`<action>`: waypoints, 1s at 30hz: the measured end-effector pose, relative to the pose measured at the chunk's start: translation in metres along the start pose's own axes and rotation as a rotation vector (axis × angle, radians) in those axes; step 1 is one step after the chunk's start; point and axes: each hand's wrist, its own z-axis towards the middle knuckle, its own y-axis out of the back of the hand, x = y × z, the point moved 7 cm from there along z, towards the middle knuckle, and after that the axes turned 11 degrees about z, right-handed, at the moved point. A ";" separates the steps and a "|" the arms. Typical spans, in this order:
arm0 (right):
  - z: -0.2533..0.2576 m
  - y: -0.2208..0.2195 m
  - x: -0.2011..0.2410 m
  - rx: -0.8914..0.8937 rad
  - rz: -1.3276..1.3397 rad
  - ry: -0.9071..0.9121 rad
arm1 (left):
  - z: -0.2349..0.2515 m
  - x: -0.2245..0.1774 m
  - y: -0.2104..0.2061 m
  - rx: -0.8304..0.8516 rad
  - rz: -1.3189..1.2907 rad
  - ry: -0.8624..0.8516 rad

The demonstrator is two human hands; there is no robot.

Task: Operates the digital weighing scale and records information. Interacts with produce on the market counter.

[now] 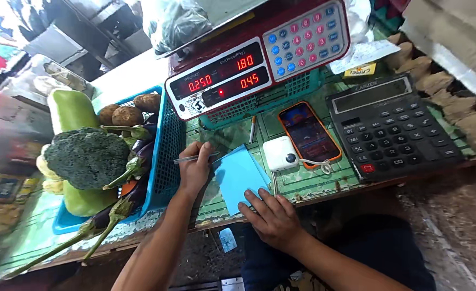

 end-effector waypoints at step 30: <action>-0.001 -0.002 0.001 0.020 0.010 -0.003 | -0.001 -0.014 -0.013 0.002 -0.028 -0.131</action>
